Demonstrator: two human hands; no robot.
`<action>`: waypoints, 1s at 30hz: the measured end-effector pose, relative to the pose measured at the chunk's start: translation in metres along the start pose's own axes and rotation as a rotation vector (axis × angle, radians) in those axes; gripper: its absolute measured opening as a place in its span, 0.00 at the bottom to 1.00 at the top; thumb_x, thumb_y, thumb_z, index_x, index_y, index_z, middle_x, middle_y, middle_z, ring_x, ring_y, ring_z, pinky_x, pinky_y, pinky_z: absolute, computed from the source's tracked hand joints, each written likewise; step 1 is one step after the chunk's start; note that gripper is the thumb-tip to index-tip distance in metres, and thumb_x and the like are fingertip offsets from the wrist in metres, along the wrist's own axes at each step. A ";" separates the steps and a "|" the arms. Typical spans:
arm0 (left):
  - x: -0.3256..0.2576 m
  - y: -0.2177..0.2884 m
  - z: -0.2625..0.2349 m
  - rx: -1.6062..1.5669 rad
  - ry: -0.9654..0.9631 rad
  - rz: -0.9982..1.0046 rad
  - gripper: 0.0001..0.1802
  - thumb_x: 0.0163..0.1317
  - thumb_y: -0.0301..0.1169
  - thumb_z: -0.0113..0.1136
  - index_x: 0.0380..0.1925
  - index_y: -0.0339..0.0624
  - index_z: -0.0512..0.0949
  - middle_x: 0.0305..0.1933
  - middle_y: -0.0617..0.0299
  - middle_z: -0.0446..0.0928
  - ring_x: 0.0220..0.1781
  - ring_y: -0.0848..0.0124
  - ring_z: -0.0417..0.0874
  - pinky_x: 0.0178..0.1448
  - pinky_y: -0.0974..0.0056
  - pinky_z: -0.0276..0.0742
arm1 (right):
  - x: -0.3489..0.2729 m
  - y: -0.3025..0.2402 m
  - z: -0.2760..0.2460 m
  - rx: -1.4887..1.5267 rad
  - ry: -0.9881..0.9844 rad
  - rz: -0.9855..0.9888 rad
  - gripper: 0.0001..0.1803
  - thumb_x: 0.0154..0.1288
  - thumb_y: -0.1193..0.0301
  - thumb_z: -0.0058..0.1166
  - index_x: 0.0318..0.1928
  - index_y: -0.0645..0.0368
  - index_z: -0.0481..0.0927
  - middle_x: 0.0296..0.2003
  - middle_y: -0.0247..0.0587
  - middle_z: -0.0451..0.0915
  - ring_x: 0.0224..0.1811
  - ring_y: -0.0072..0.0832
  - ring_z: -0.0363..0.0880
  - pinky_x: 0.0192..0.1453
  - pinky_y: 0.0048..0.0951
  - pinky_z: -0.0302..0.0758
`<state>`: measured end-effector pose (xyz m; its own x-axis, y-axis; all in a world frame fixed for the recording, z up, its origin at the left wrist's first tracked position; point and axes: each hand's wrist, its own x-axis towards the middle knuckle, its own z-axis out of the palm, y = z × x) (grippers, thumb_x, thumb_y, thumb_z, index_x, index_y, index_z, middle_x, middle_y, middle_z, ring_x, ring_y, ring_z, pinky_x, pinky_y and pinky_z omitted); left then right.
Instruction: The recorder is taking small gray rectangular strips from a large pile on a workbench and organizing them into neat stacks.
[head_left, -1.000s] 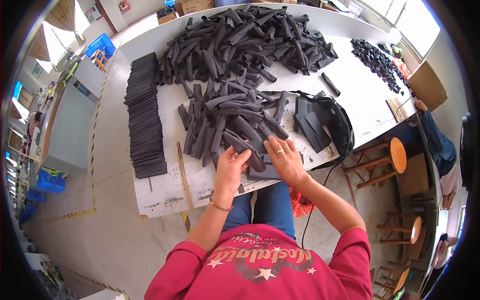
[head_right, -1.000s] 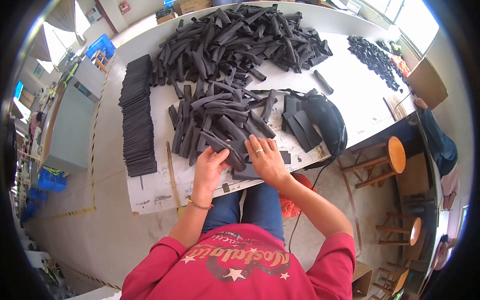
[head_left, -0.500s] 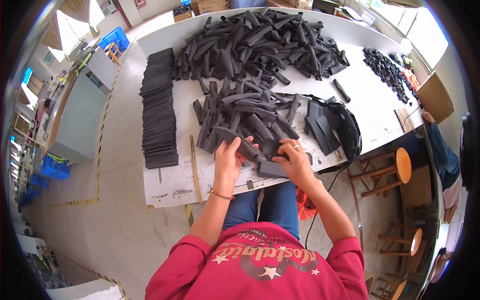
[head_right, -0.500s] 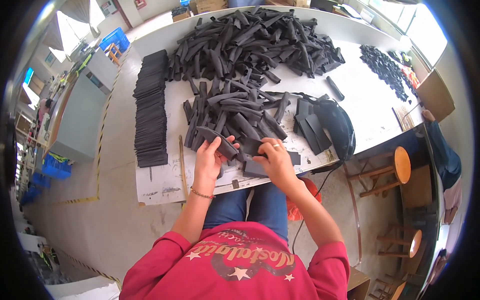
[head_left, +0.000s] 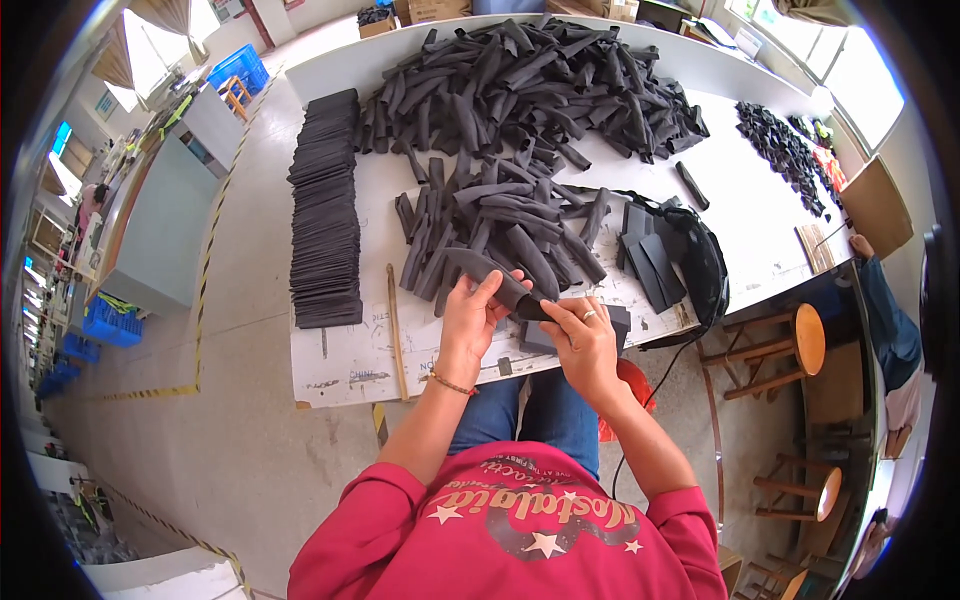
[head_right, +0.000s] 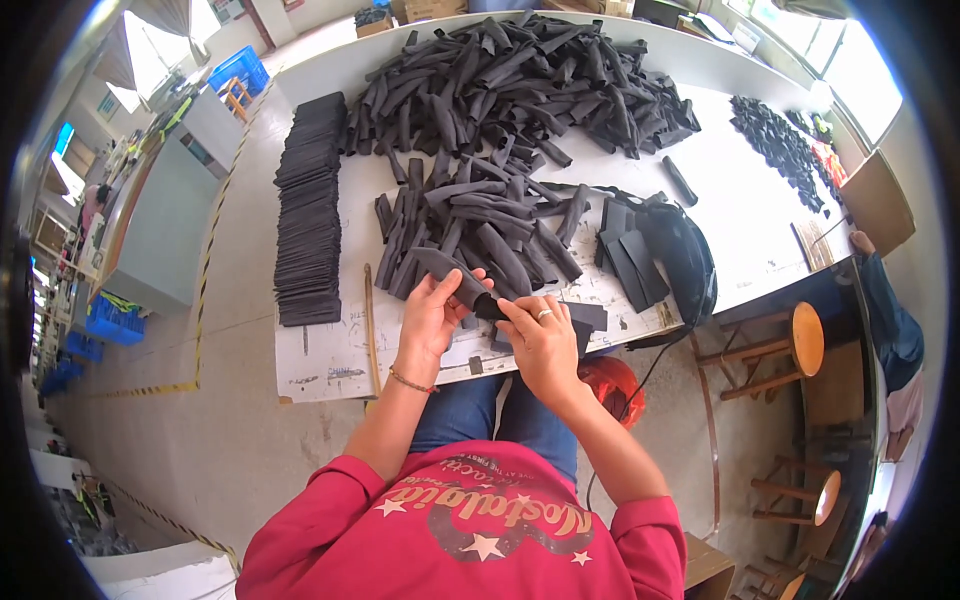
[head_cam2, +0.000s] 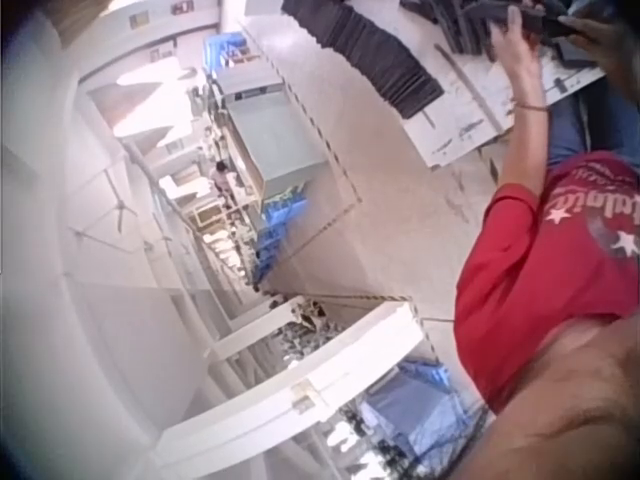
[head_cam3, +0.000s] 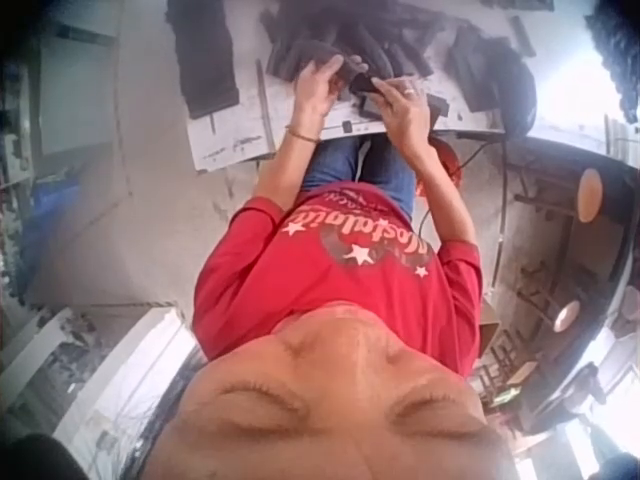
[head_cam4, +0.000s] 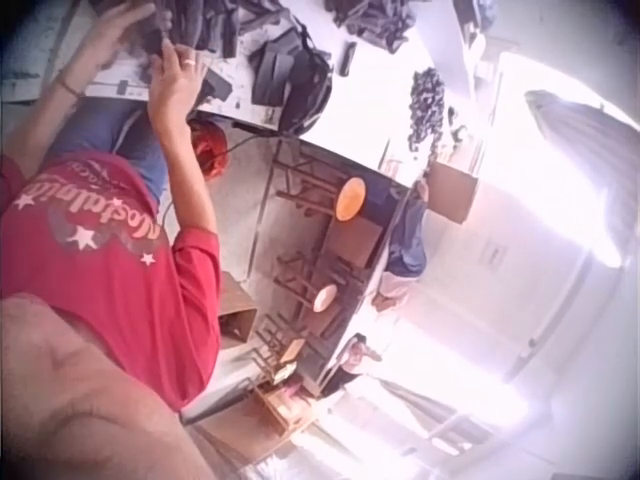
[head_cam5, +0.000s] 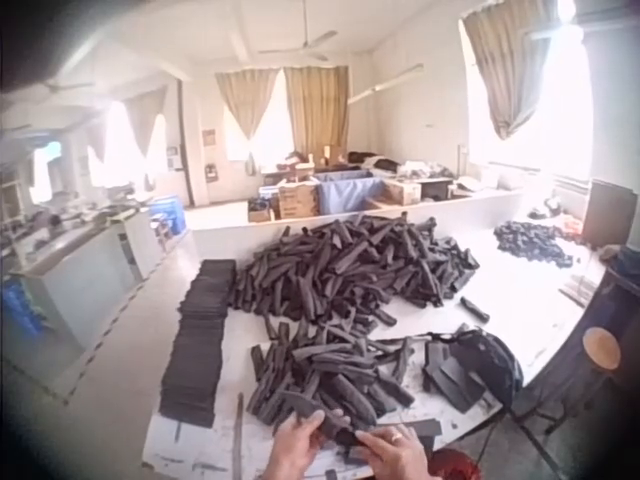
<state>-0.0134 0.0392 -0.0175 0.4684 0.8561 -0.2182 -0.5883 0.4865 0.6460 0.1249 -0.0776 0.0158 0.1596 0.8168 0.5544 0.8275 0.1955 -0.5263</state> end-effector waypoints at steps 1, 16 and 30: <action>-0.001 0.000 0.001 0.020 -0.008 -0.017 0.13 0.66 0.28 0.58 0.47 0.37 0.69 0.47 0.44 0.79 0.47 0.53 0.85 0.50 0.55 0.85 | 0.001 -0.001 -0.001 -0.066 0.011 -0.033 0.15 0.52 0.75 0.64 0.43 0.59 0.83 0.36 0.35 0.78 0.39 0.36 0.74 0.45 0.36 0.70; -0.025 -0.013 0.029 0.078 0.005 0.177 0.18 0.67 0.25 0.56 0.53 0.38 0.64 0.49 0.45 0.79 0.49 0.58 0.84 0.49 0.60 0.85 | 0.004 -0.012 0.010 -0.248 0.102 -0.071 0.24 0.50 0.77 0.65 0.52 0.60 0.78 0.40 0.41 0.77 0.42 0.41 0.75 0.47 0.39 0.71; -0.019 -0.015 0.021 -0.033 -0.164 0.188 0.14 0.72 0.34 0.51 0.50 0.34 0.72 0.44 0.50 0.82 0.55 0.59 0.80 0.62 0.57 0.74 | 0.004 -0.014 0.031 0.111 0.070 -0.057 0.22 0.51 0.78 0.65 0.46 0.62 0.71 0.43 0.52 0.76 0.44 0.50 0.74 0.48 0.43 0.73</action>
<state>0.0005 0.0116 -0.0078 0.4478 0.8938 0.0267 -0.6951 0.3292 0.6391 0.0972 -0.0601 0.0058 0.1544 0.7638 0.6267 0.7725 0.3021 -0.5585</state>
